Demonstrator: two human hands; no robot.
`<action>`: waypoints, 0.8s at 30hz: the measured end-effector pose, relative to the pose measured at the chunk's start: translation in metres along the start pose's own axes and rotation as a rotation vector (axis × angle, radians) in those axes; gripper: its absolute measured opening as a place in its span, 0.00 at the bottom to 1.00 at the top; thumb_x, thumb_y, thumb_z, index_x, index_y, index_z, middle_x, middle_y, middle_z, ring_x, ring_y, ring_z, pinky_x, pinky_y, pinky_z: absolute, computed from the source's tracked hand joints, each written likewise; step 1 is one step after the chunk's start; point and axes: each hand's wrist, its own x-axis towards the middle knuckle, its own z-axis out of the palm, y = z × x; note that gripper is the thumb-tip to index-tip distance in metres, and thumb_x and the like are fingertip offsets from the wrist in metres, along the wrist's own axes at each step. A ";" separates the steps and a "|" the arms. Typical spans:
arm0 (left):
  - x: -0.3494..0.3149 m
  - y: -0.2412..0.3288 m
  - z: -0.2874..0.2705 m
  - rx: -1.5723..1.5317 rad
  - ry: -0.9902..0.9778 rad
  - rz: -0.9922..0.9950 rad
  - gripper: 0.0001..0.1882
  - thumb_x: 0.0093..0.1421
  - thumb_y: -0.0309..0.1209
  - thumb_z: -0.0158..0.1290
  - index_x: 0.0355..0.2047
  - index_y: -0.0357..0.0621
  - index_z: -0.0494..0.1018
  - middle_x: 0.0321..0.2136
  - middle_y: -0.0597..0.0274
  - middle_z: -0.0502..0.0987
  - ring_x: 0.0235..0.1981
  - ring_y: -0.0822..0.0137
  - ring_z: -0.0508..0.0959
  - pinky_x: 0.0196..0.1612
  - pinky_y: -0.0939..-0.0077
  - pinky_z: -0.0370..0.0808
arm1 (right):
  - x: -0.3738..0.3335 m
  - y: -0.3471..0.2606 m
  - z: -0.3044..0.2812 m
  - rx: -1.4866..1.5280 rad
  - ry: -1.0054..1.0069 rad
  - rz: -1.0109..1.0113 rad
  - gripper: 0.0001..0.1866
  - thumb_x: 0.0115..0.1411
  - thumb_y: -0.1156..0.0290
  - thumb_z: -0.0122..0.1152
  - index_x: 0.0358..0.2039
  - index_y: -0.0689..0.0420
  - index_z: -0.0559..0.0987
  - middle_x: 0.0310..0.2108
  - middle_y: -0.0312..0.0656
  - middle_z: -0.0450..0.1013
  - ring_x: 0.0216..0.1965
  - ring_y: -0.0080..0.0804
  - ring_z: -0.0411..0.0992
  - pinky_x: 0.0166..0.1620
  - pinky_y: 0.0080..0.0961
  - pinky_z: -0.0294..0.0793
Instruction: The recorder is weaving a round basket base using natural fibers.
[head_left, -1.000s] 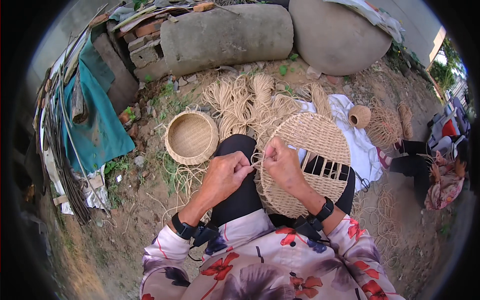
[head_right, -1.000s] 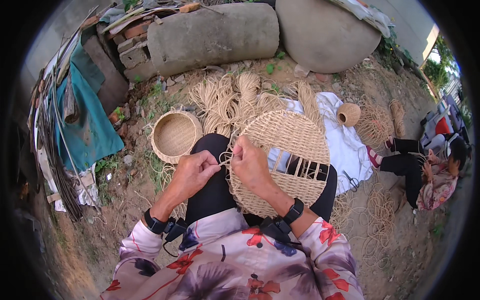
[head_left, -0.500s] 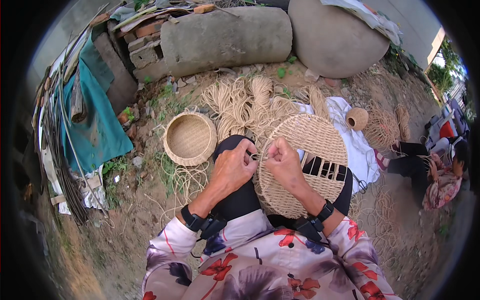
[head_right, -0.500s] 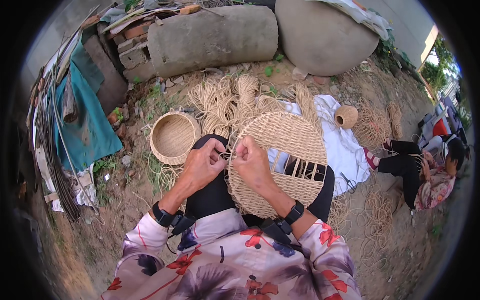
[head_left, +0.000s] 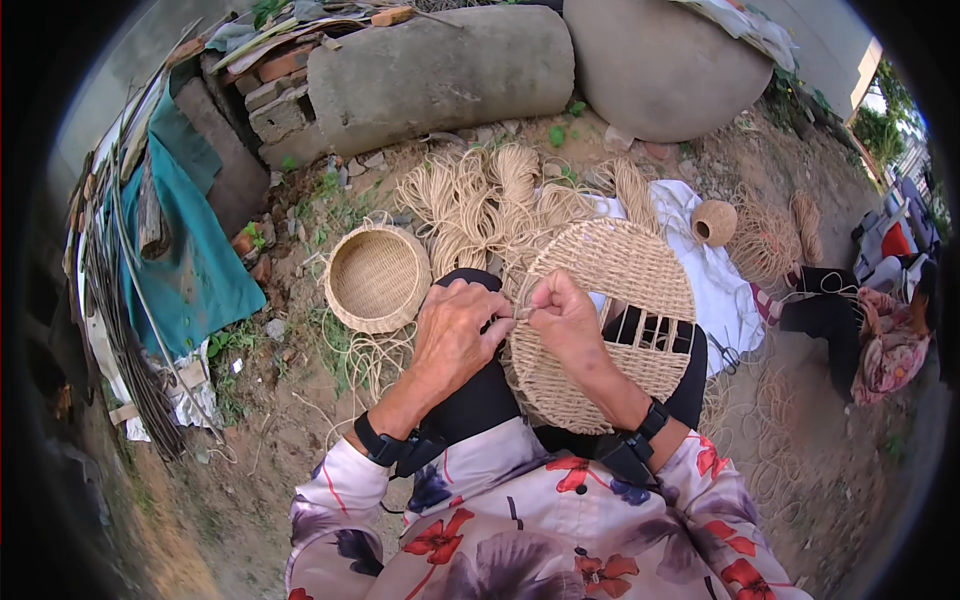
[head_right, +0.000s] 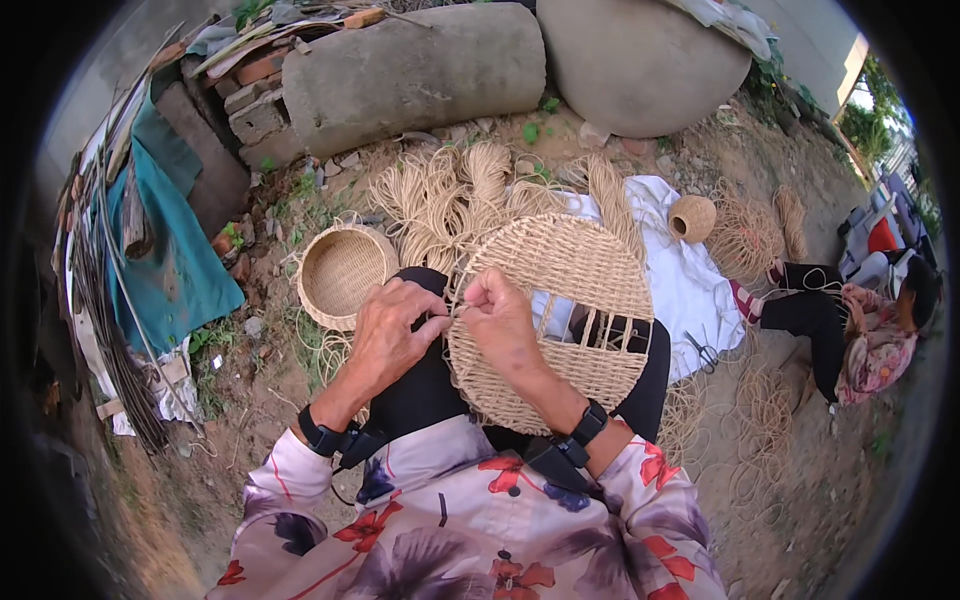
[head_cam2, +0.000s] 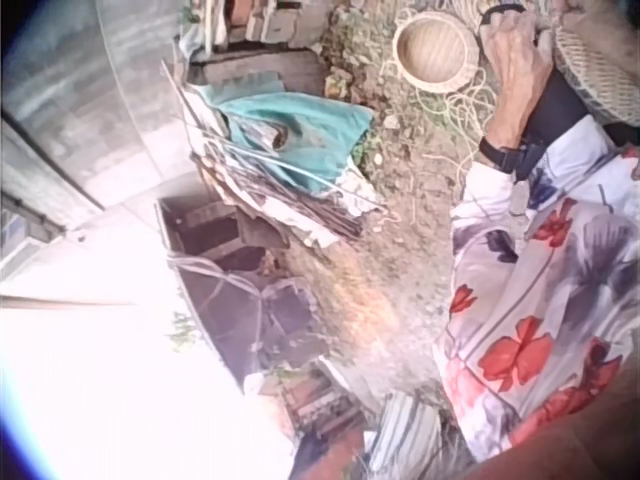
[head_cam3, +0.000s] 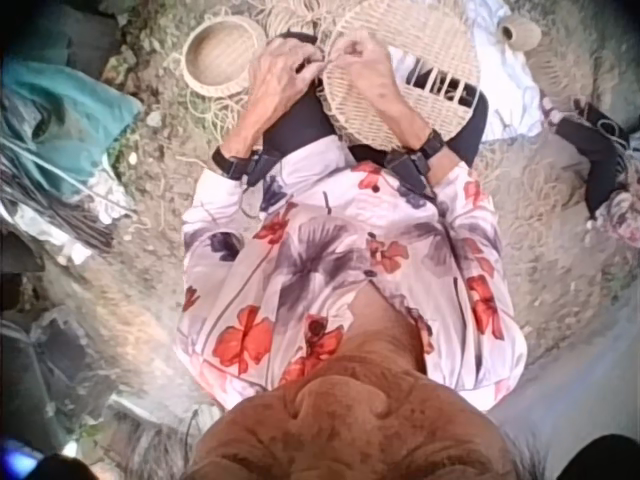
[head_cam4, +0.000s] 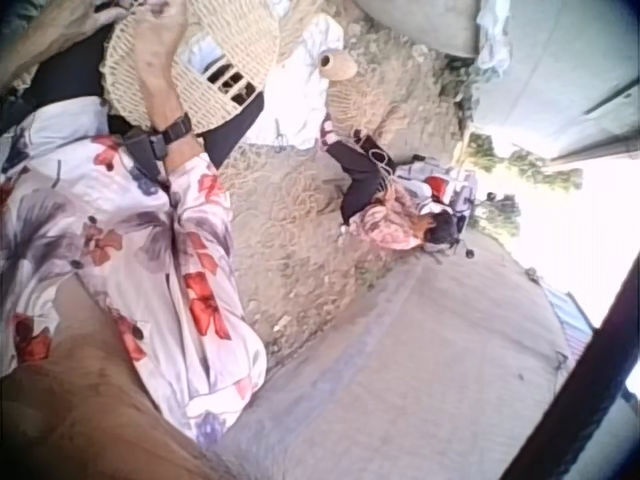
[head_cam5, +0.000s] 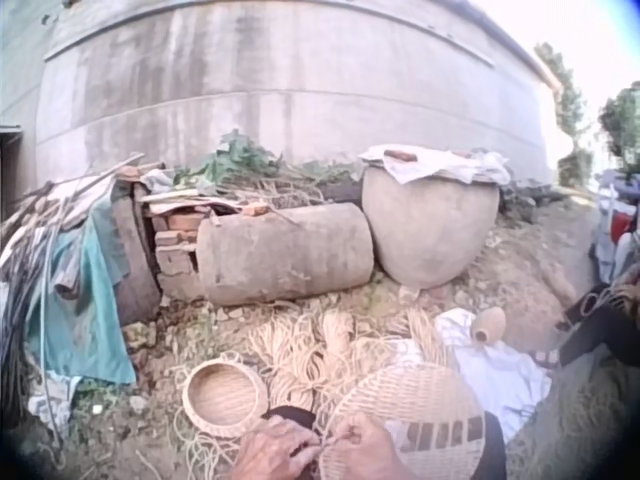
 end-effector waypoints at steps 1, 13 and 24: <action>0.002 0.000 -0.002 0.024 -0.076 0.006 0.05 0.50 0.29 0.64 0.27 0.46 0.78 0.27 0.65 0.78 0.35 0.59 0.75 0.40 0.63 0.68 | 0.000 -0.004 0.001 -0.145 -0.017 -0.081 0.07 0.51 0.84 0.57 0.31 0.60 0.71 0.24 0.38 0.71 0.26 0.25 0.71 0.30 0.27 0.72; 0.011 0.005 -0.003 0.255 -0.128 0.186 0.03 0.52 0.29 0.61 0.28 0.49 0.79 0.28 0.67 0.78 0.34 0.62 0.76 0.45 0.62 0.65 | -0.002 -0.021 -0.007 -0.818 -0.052 -0.415 0.07 0.49 0.78 0.57 0.31 0.63 0.74 0.30 0.52 0.74 0.30 0.53 0.75 0.35 0.46 0.73; 0.010 0.003 -0.008 0.130 -0.070 0.154 0.06 0.50 0.28 0.63 0.28 0.47 0.78 0.29 0.65 0.79 0.36 0.61 0.77 0.50 0.61 0.65 | -0.006 -0.019 -0.011 -0.578 -0.019 -0.331 0.06 0.50 0.76 0.57 0.30 0.61 0.75 0.29 0.51 0.73 0.31 0.54 0.73 0.35 0.46 0.72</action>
